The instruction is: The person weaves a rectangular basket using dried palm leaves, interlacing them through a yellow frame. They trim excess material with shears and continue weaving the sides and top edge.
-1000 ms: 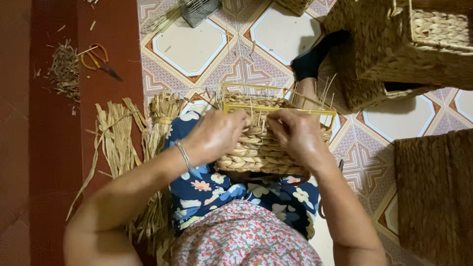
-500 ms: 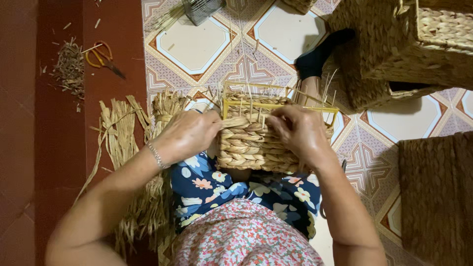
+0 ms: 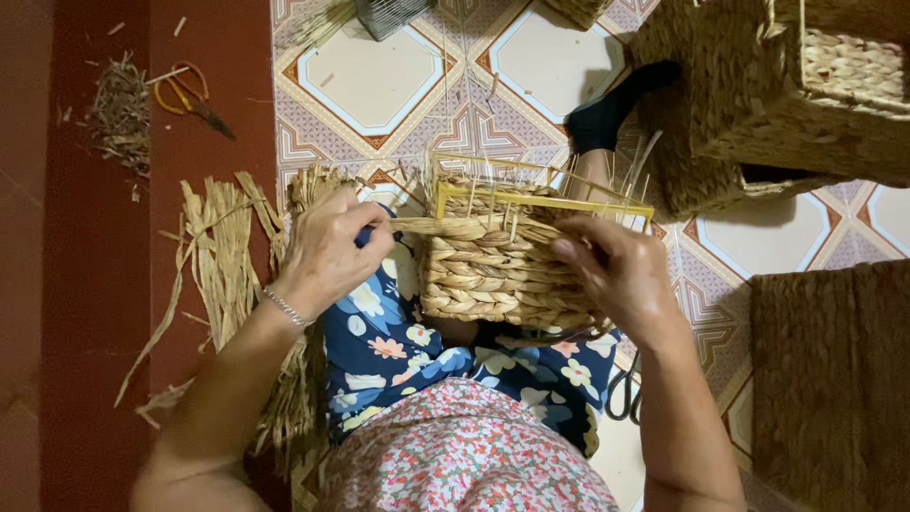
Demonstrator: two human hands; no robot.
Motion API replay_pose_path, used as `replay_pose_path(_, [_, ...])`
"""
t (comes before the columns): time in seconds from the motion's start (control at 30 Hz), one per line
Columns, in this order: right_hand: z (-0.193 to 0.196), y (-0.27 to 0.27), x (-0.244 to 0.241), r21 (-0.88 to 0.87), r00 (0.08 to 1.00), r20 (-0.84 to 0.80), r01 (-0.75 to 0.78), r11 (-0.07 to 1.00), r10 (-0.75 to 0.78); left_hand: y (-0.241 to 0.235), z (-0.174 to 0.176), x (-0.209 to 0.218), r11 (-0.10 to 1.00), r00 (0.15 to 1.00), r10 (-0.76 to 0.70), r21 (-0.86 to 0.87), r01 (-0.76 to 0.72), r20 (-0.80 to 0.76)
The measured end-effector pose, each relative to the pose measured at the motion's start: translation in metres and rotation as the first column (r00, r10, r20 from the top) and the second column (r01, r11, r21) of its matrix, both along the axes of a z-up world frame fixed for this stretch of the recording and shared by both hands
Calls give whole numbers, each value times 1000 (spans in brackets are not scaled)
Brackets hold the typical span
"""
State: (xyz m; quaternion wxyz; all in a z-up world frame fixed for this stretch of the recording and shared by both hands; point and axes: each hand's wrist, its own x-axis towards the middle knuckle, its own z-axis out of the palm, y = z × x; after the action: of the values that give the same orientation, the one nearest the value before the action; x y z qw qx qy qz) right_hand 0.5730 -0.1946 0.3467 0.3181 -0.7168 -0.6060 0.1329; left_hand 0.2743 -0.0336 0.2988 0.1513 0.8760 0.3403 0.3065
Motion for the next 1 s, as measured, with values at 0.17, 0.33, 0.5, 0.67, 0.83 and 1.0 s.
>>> replay_pose_path(0.17, [7,-29,-5,-88,982,181,65,994,-49,1,-9,9,999,983,33,33,-27,-182])
replay_pose_path(0.33, [1,-41,-17,-418,974,-143,100,903,-175,-21,-4,22,933,987,12,357,47,-160])
replay_pose_path(0.5, [-5,-45,-58,-313,696,-705,-132,940,-137,-68,-6,51,882,947,-322,366,297,8])
replay_pose_path(0.67, [-2,-42,-69,-24,880,-396,-295,955,262,-74,-29,70,920,905,-381,179,350,191])
replay_pose_path(0.83, [-2,-12,-42,103,986,-74,-139,985,147,-64,-42,62,916,849,-236,-183,356,473])
replay_pose_path(1.0, [-4,19,-46,291,904,164,-428,856,396,-52,-28,34,693,832,17,-606,390,554])
